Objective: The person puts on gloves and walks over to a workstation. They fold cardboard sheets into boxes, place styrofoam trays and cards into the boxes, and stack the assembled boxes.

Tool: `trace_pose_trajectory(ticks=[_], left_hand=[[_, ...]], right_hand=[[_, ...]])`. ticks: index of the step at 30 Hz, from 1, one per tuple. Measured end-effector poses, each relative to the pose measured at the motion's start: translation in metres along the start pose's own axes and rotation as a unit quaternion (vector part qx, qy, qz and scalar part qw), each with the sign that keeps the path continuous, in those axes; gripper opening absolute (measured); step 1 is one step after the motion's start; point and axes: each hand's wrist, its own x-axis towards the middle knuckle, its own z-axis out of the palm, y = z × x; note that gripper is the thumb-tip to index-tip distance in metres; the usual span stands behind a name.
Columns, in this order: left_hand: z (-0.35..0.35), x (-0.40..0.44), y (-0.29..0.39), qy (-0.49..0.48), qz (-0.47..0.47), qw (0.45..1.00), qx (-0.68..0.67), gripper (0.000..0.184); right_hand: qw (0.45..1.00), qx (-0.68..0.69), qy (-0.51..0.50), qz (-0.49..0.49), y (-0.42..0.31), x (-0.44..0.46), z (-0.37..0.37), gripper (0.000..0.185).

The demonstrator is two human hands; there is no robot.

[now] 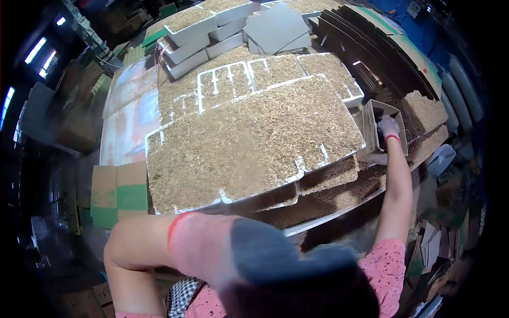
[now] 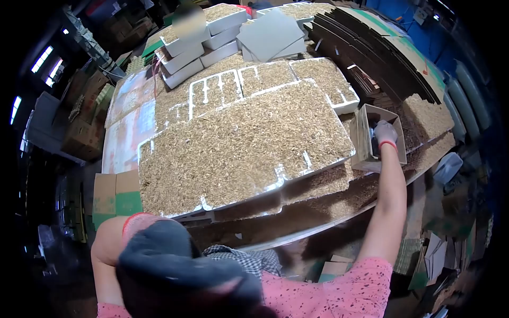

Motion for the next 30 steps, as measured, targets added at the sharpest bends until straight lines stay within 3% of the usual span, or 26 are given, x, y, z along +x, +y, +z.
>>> trace_pose_trajectory(ticks=[2,4,6,8,9,10,11,12,13,14,15,16,17,18,21,23,25,27,29,30], left_hand=[[-0.013,-0.006,0.003,0.010,0.010,0.998,0.054,0.067],[-0.039,-0.021,0.013,0.067,-0.079,0.956,-0.273,0.071],[-0.039,-0.048,0.030,0.139,-0.246,0.957,-0.064,0.048],[-0.038,-0.070,0.046,0.215,-0.400,0.879,0.145,0.028],[-0.044,-0.075,0.054,0.209,-0.469,0.852,0.097,0.029],[-0.038,-0.110,0.064,0.081,-0.392,0.889,0.223,0.033],[-0.026,-0.123,0.072,0.086,-0.395,0.886,0.229,0.033],[-0.015,-0.133,0.086,0.151,-0.426,0.849,0.273,0.027],[-0.008,-0.143,0.099,0.214,-0.456,0.802,0.320,0.023],[-0.004,-0.154,0.110,0.218,-0.480,0.780,0.337,0.027],[0.000,-0.164,0.114,0.262,-0.458,0.776,0.346,0.028],[0.011,-0.178,0.120,0.346,-0.487,0.748,0.289,0.029],[0.021,-0.190,0.125,0.430,-0.505,0.713,0.228,0.030],[0.029,-0.195,0.129,0.506,-0.506,0.679,0.161,0.031],[0.037,-0.209,0.148,0.562,-0.520,0.633,0.114,0.031],[0.038,-0.219,0.172,0.560,-0.526,0.625,0.140,0.030],[0.044,-0.249,0.204,0.547,-0.555,0.594,0.200,0.029],[0.048,-0.286,0.237,0.610,-0.526,0.574,0.148,0.028],[0.042,-0.328,0.259,0.628,-0.554,0.513,0.187,0.026],[0.034,-0.347,0.268,0.646,-0.546,0.506,0.169,0.026]], right_hand=[[0.998,0.022,0.054,-0.028,0.001,-0.028,-0.030,0.032],[0.989,0.084,0.113,-0.035,0.006,-0.046,-0.040,0.029],[0.963,0.191,0.149,-0.118,0.029,-0.034,-0.022,0.031],[0.927,0.310,0.126,-0.169,0.045,-0.040,-0.031,0.038],[0.927,0.307,0.132,-0.171,0.047,-0.045,-0.041,0.038],[0.889,0.384,0.192,-0.158,0.047,-0.047,-0.050,0.039],[0.841,0.460,0.244,-0.149,0.042,-0.051,-0.056,0.041],[0.858,0.443,0.242,-0.096,0.024,-0.071,-0.081,0.044],[0.780,0.543,0.242,-0.198,0.001,-0.077,-0.095,0.048],[0.724,0.591,0.221,-0.279,-0.040,-0.108,-0.119,0.051],[0.725,0.526,0.271,-0.352,-0.074,-0.126,-0.127,0.052],[0.723,0.426,0.337,-0.426,-0.117,-0.158,-0.146,0.042],[0.653,0.379,0.404,-0.516,-0.163,-0.196,-0.159,0.031],[0.642,0.339,0.415,-0.548,-0.206,-0.218,-0.156,0.024],[0.700,0.238,0.211,-0.639,-0.286,-0.291,-0.139,0.041],[0.678,0.080,0.159,-0.714,-0.299,-0.298,-0.087,0.046],[0.655,0.105,0.196,-0.722,-0.294,-0.302,-0.108,0.042],[0.746,0.279,0.103,-0.595,-0.285,-0.312,-0.137,0.036],[0.829,0.341,0.057,-0.441,-0.298,-0.325,-0.155,0.027],[0.810,0.334,0.145,-0.461,-0.312,-0.324,-0.146,0.027]])
